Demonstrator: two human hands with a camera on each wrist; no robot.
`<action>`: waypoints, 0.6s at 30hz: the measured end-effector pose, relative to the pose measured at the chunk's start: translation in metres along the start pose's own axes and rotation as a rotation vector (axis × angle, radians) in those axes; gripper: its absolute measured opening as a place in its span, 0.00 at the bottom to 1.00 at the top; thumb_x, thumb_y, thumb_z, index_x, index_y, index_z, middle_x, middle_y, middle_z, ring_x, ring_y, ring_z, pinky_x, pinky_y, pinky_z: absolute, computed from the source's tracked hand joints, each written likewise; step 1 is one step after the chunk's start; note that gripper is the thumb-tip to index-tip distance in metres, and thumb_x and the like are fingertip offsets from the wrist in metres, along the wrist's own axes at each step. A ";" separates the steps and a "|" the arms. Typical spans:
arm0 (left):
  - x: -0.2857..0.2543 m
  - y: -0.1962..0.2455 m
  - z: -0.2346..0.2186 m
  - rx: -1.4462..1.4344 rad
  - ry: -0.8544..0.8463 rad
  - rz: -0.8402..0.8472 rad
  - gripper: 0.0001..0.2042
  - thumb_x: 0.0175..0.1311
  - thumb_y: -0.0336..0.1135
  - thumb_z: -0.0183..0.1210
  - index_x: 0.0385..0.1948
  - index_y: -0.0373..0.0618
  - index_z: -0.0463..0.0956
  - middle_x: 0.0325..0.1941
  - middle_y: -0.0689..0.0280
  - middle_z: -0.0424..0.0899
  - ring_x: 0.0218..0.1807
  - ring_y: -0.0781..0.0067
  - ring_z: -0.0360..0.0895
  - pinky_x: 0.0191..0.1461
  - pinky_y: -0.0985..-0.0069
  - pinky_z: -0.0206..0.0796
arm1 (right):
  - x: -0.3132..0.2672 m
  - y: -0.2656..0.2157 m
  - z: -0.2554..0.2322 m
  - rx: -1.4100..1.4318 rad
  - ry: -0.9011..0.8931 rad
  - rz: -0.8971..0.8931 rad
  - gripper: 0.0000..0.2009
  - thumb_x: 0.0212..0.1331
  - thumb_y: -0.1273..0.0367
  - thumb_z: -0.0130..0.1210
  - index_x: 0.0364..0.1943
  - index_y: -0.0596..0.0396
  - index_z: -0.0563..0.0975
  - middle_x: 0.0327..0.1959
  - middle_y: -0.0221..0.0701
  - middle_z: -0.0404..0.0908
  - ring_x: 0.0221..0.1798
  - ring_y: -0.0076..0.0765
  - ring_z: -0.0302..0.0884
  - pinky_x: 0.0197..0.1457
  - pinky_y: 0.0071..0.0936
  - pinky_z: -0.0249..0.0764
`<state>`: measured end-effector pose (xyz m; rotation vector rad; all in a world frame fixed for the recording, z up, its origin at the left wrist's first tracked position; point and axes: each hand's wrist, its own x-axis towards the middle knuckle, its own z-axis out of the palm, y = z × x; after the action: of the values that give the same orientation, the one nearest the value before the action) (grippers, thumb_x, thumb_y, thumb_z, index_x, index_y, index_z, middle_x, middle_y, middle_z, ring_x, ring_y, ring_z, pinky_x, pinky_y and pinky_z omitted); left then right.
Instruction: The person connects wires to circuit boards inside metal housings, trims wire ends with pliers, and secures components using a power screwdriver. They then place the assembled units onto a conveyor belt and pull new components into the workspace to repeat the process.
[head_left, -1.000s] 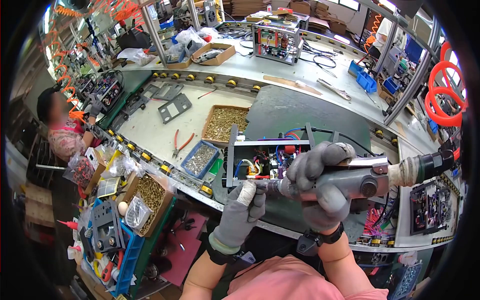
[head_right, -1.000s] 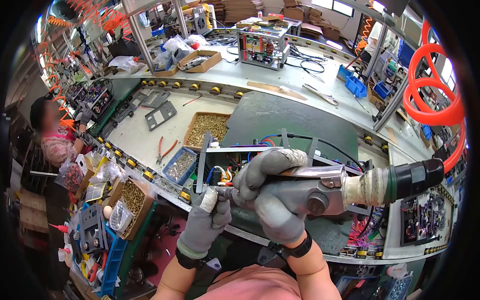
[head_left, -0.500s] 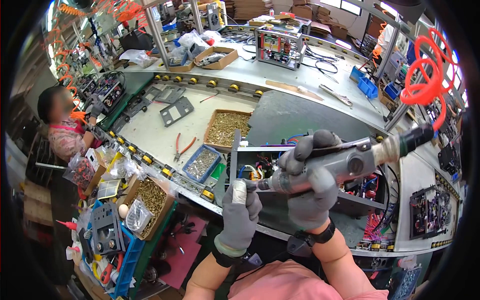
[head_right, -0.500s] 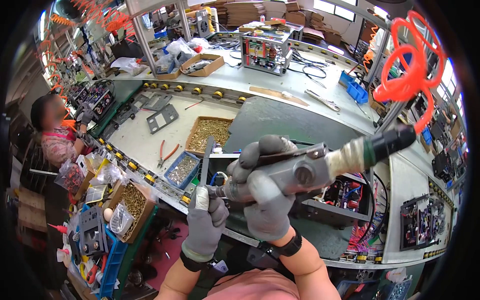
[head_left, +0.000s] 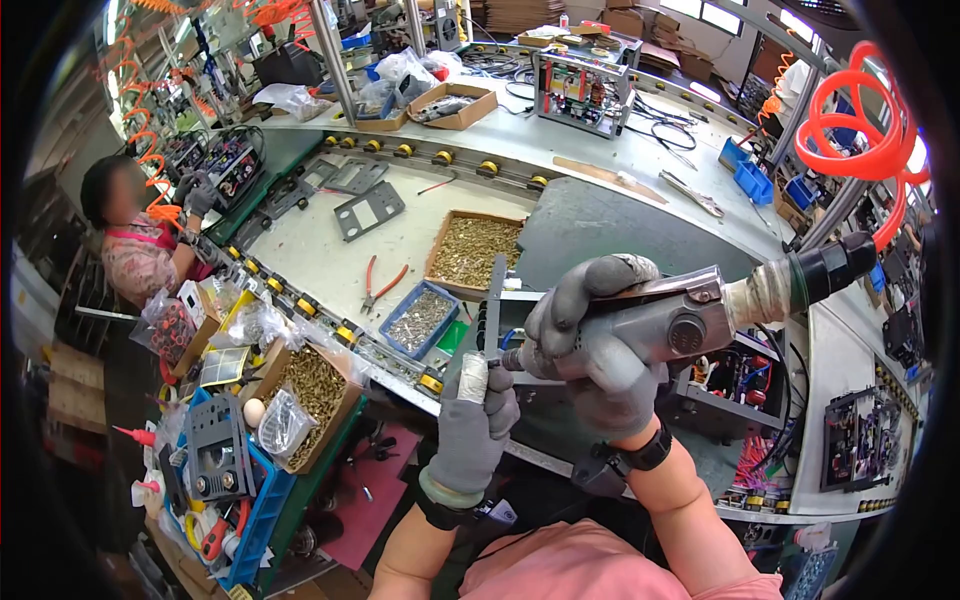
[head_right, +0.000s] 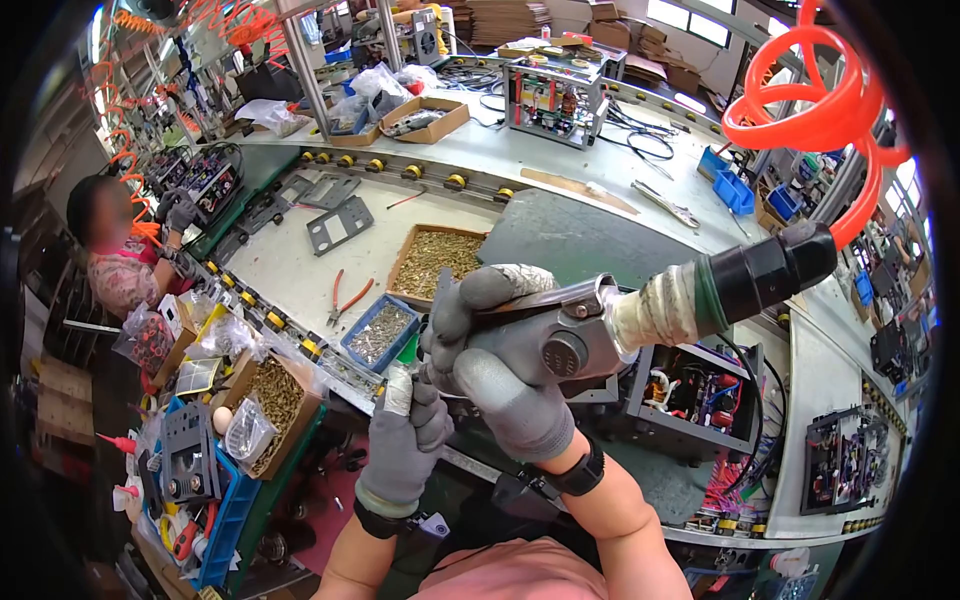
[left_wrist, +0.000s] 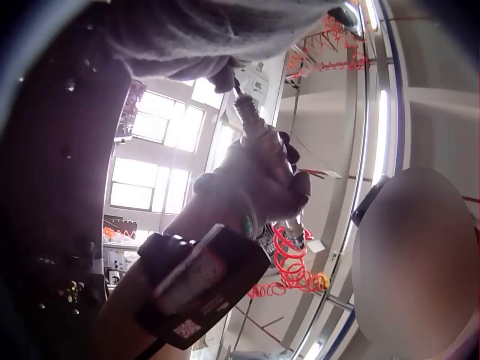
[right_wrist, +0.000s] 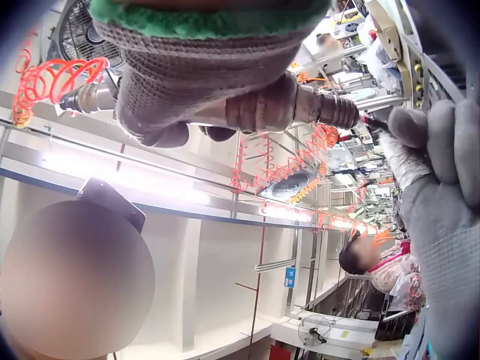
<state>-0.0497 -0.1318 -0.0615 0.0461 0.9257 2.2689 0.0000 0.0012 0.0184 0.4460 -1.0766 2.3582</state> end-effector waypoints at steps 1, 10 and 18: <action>0.000 0.001 0.001 0.006 0.019 0.016 0.15 0.79 0.44 0.45 0.32 0.46 0.72 0.18 0.79 0.57 0.15 0.89 0.48 0.16 0.85 0.40 | 0.001 0.002 0.000 -0.008 -0.003 -0.025 0.26 0.52 0.71 0.63 0.56 0.44 0.68 0.45 0.32 0.70 0.43 0.29 0.70 0.48 0.30 0.72; 0.010 0.010 -0.006 0.130 -0.053 0.070 0.13 0.78 0.41 0.46 0.36 0.44 0.74 0.18 0.79 0.57 0.16 0.88 0.50 0.18 0.84 0.40 | 0.007 -0.005 -0.003 -0.076 0.019 -0.061 0.26 0.51 0.66 0.66 0.56 0.45 0.70 0.43 0.30 0.73 0.43 0.30 0.75 0.40 0.28 0.76; 0.008 0.016 -0.005 0.061 -0.141 0.008 0.10 0.77 0.38 0.49 0.36 0.44 0.75 0.18 0.77 0.59 0.17 0.87 0.51 0.18 0.84 0.39 | 0.009 -0.007 0.002 -0.041 0.059 -0.052 0.26 0.50 0.67 0.65 0.56 0.46 0.70 0.43 0.31 0.73 0.42 0.30 0.75 0.41 0.31 0.76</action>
<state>-0.0664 -0.1390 -0.0570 0.2337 0.9212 2.2127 -0.0030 0.0060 0.0281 0.3829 -1.0718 2.2856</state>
